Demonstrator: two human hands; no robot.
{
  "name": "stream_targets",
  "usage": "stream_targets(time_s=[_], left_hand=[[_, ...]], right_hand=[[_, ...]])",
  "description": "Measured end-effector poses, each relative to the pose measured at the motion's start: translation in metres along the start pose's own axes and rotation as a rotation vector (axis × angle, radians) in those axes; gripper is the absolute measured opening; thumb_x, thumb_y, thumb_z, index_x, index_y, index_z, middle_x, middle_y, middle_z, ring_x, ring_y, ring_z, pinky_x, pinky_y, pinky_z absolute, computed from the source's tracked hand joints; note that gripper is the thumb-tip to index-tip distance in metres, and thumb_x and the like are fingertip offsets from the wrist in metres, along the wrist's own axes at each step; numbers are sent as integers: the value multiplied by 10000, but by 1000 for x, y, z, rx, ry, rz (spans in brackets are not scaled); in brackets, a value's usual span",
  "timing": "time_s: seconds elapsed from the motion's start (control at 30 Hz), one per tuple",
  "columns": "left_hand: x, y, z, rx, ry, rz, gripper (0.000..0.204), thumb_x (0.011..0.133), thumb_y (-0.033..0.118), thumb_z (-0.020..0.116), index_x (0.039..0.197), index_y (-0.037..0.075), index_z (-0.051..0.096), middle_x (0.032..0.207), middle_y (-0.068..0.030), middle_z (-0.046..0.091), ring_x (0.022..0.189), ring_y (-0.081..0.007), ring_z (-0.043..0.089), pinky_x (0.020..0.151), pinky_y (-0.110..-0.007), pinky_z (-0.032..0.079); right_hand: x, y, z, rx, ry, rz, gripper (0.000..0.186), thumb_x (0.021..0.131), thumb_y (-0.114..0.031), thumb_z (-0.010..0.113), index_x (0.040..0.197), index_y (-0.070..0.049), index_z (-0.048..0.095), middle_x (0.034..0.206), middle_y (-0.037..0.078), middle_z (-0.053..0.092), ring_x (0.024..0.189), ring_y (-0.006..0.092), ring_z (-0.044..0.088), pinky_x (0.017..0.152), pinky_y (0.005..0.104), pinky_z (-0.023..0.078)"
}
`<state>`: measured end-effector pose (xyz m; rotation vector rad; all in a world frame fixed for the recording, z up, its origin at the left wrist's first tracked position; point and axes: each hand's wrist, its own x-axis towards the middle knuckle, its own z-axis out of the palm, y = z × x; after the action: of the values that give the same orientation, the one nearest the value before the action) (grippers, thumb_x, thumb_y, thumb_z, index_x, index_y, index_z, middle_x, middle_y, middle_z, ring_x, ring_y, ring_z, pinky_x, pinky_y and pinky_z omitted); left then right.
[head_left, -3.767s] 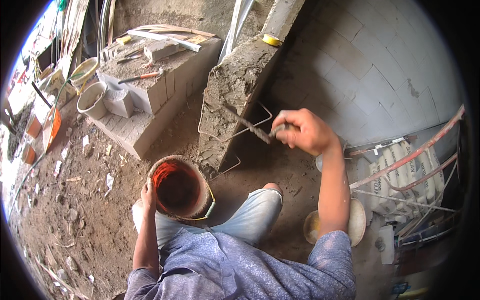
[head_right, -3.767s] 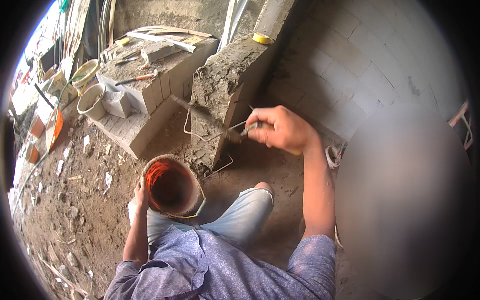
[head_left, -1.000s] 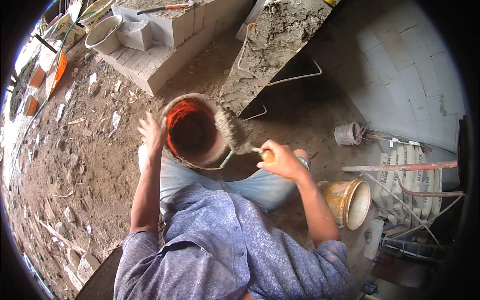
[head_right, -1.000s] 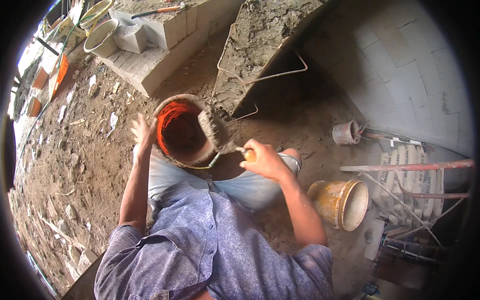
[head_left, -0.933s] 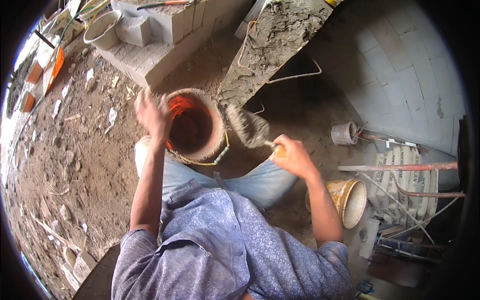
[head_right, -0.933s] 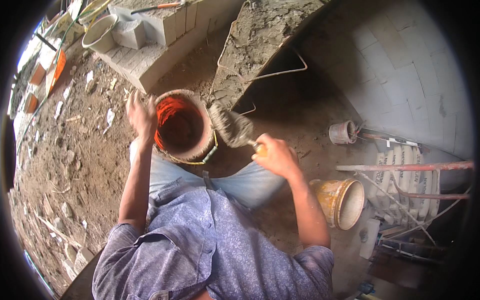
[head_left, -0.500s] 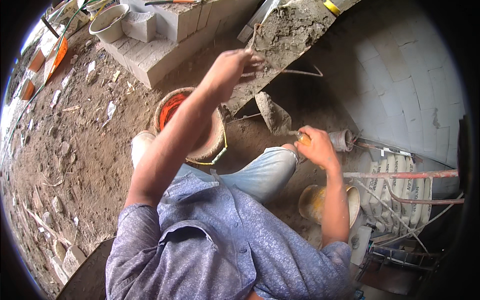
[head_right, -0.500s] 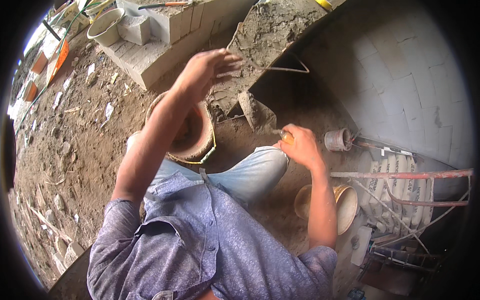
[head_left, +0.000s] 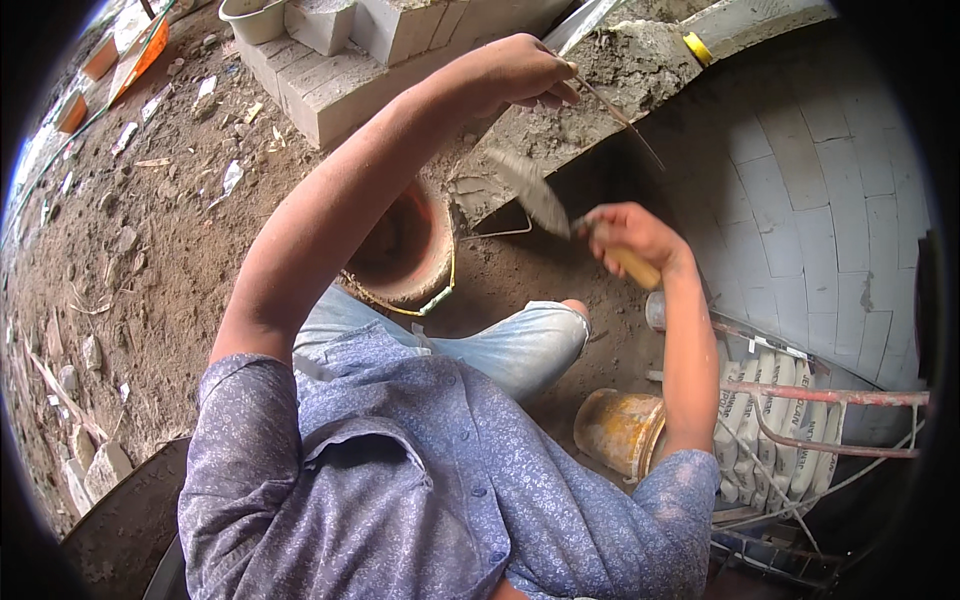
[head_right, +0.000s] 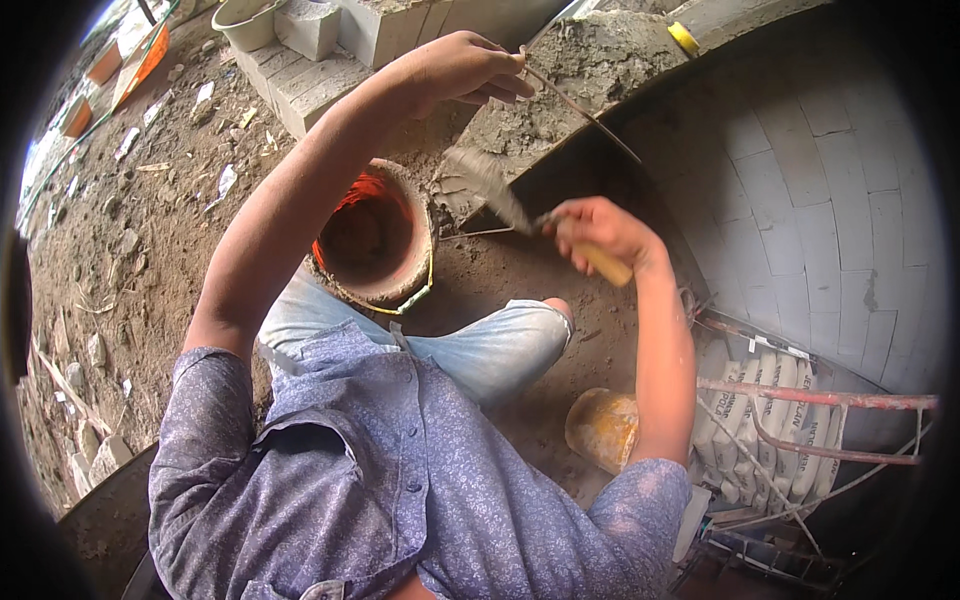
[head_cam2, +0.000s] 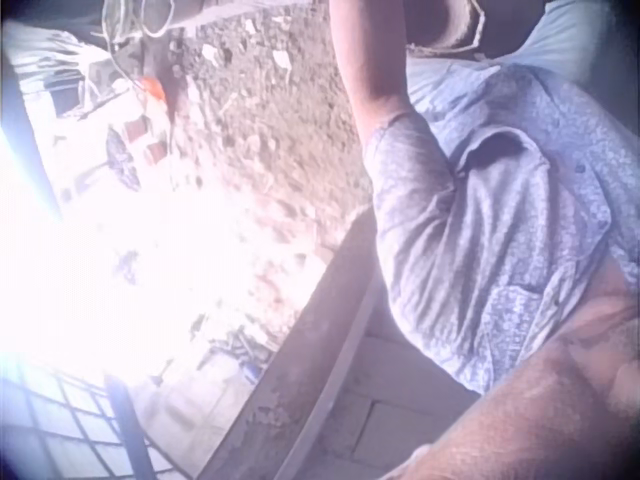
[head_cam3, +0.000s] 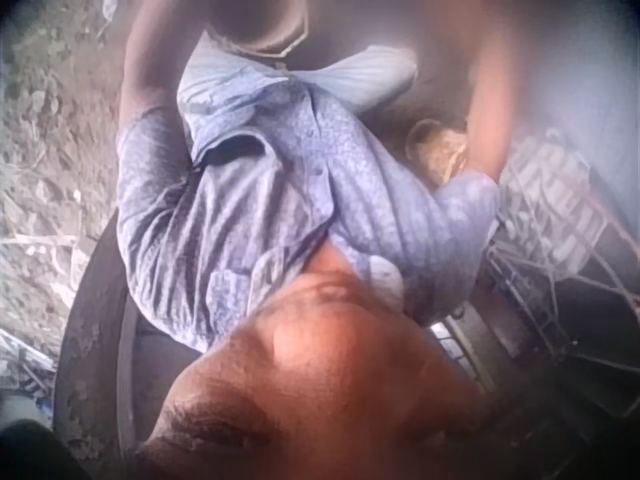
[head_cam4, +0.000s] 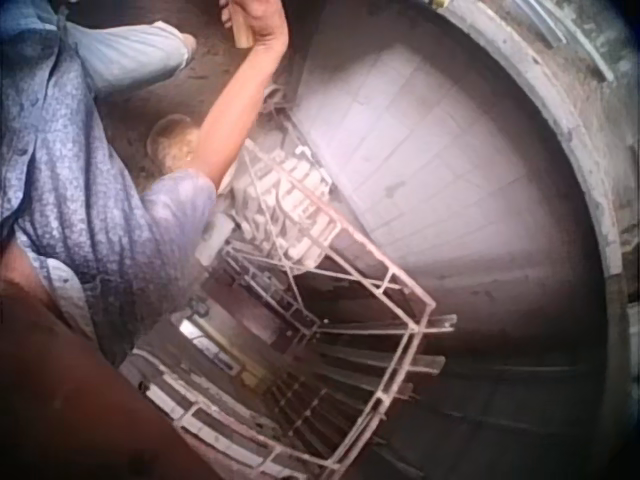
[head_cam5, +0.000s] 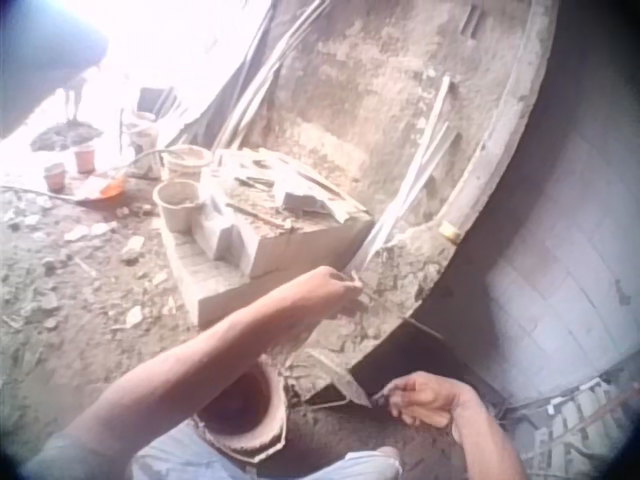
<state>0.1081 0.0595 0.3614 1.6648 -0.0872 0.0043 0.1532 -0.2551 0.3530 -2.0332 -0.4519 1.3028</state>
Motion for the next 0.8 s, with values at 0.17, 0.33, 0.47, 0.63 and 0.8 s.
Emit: stream_targets(time_s=[0.17,0.33,0.47,0.63,0.8], left_hand=[[9,-7,3,8,48,21,358,980,312,614,1040,-4,769,1024,-39,796,892,-128,743,799,-283,589],[12,1,-5,40,18,2,340,974,329,625,1094,37,751,1038,-25,795,927,-133,734,825,-278,571],[10,-3,-11,146,-71,49,401,1000,366,590,1157,34,753,1076,-87,777,957,-192,720,876,-323,545],[16,-5,4,39,14,-18,356,964,360,644,1086,43,753,1053,-22,794,924,-125,724,819,-268,563],[-4,2,-1,113,-12,58,399,990,354,599,1097,8,766,1017,-86,783,903,-179,704,831,-318,539]], right_hand=[[-36,29,-12,-10,522,-321,351,998,-327,656,1185,-34,615,832,4,597,580,75,556,508,227,466],[-34,61,11,-127,525,-193,273,965,-219,683,1170,-40,653,779,-16,597,590,68,564,536,242,478],[49,71,26,-246,510,-296,218,979,-201,646,1116,-32,646,758,-5,602,561,65,574,510,252,478],[98,67,24,-289,617,-310,264,940,-226,688,1112,-25,675,749,68,689,561,120,645,561,303,535],[55,74,34,-307,748,-244,262,946,-243,687,1102,-31,682,740,62,684,558,115,642,543,302,532]])
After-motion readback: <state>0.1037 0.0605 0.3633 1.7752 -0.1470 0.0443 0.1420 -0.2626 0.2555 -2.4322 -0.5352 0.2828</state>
